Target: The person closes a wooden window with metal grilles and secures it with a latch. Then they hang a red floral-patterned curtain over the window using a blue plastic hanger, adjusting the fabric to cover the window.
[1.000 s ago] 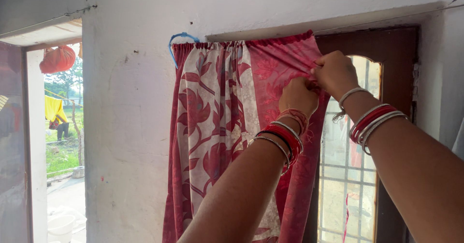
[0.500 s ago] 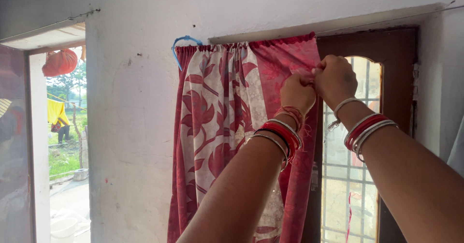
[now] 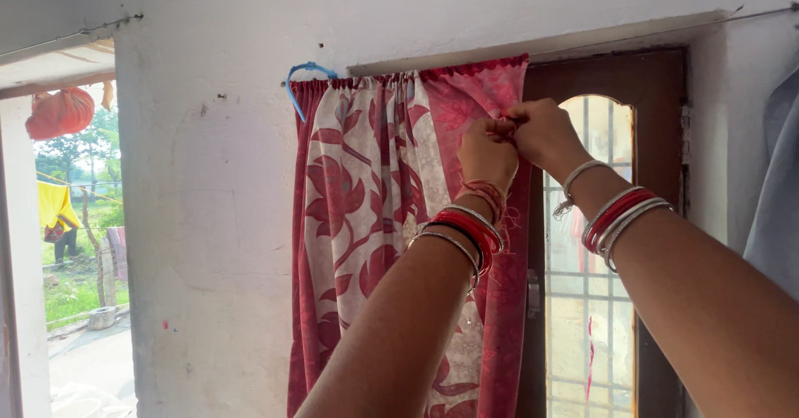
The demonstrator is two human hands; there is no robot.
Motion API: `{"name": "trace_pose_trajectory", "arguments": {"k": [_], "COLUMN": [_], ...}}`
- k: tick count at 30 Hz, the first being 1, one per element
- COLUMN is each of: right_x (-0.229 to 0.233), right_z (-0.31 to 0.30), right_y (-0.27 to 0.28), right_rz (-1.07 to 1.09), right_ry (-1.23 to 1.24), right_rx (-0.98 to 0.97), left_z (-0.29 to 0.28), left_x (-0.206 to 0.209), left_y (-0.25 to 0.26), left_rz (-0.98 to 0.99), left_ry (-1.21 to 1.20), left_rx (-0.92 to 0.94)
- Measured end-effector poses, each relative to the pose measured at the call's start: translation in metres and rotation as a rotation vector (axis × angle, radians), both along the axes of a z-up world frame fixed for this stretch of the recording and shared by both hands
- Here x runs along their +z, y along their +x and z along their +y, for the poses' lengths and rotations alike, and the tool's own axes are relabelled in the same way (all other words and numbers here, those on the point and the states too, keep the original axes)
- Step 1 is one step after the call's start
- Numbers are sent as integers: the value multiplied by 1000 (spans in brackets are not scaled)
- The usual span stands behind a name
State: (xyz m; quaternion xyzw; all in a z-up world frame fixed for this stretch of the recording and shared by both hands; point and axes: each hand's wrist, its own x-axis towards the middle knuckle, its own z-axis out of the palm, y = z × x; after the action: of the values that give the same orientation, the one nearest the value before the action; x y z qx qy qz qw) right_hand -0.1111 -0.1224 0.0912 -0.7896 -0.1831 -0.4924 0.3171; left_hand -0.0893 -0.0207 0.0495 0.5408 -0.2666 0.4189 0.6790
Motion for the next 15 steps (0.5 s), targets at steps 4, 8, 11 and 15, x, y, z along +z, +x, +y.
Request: {"name": "trace_pose_trajectory", "arguments": {"k": [4,8,11,15], "right_x": [-1,-6,-5,-10], "right_z": [9,19,21,17], "right_y": [-15,-31,-36,-27], "right_rz": [29,115,79,-56], "right_ry": [140,219,102,72], "right_rx": [-38,68,-165,-195], "left_z": [6,10,7,3], "left_x": [-4,-11,-12,-15], "left_y": [-5,-5,-3,2], "left_rz": [-23,-11,-2,3], "left_ry": [40,67,74,23], "left_rx": [-2,15,19,-39]}}
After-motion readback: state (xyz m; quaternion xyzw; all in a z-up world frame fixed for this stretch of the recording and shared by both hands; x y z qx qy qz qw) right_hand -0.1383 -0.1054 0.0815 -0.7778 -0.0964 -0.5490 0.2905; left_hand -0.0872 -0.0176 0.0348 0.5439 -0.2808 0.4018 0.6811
